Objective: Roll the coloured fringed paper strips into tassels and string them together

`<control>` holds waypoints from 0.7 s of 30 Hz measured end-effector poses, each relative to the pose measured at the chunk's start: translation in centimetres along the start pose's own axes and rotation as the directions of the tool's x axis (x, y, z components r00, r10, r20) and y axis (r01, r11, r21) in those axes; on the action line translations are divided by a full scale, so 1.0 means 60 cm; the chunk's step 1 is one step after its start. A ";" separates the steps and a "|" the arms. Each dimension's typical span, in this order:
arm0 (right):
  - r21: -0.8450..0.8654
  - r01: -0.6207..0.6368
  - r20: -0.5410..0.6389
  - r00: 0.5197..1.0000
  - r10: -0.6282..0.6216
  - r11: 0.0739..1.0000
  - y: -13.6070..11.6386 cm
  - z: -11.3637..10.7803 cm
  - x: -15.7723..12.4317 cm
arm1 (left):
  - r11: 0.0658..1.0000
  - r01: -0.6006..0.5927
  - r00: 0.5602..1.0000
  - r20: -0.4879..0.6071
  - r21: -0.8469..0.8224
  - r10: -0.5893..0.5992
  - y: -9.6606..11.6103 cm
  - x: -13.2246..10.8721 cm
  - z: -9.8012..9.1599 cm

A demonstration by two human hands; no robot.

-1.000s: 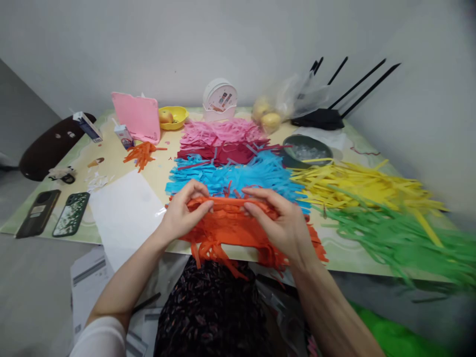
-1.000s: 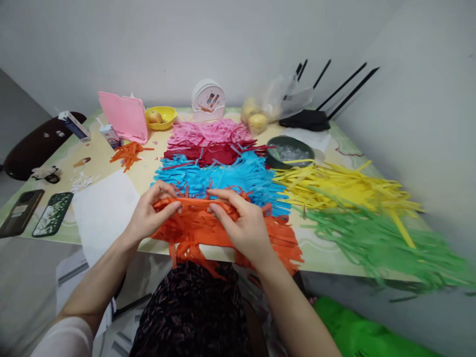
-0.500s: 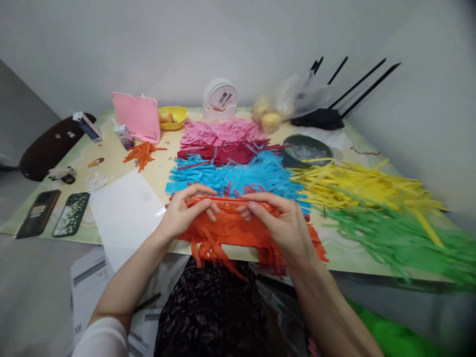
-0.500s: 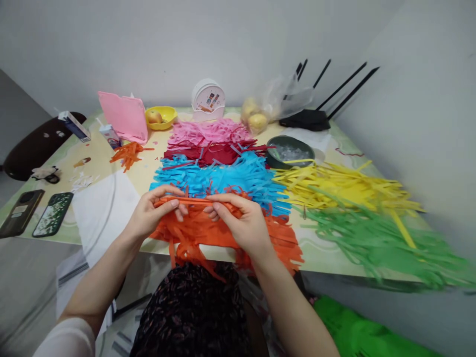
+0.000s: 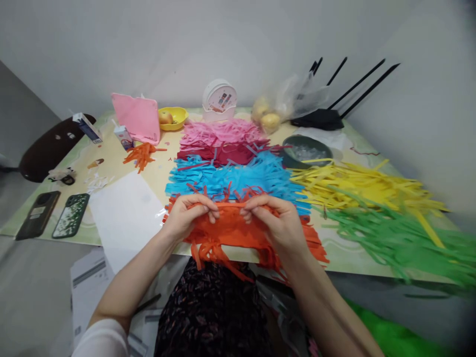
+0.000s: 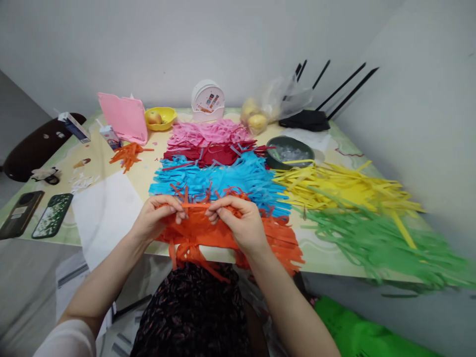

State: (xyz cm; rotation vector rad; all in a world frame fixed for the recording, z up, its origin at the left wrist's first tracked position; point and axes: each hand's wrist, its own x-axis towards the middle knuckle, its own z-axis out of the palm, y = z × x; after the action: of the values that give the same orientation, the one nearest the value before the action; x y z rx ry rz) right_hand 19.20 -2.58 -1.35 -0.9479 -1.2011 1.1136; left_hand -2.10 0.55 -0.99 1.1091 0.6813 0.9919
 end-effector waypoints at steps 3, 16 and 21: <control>-0.220 0.192 0.078 0.981 -0.179 0.956 -0.015 -0.005 -0.004 | 0.956 -0.067 0.986 0.168 0.287 0.018 0.028 -0.005 -0.014; -0.500 0.491 0.515 0.831 -0.211 0.714 -0.049 -0.026 0.012 | 0.170 -0.503 0.862 0.478 0.848 0.167 0.044 0.021 -0.010; -0.404 -0.007 0.493 0.841 0.224 0.915 -0.045 -0.035 0.055 | -0.352 -0.567 0.652 0.667 0.744 0.360 0.028 0.018 -0.016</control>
State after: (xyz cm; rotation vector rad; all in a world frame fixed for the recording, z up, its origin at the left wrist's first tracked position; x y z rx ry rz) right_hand 21.73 0.12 1.68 -1.0549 -1.8960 1.3149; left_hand -2.95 2.14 0.33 3.1590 0.8004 0.9518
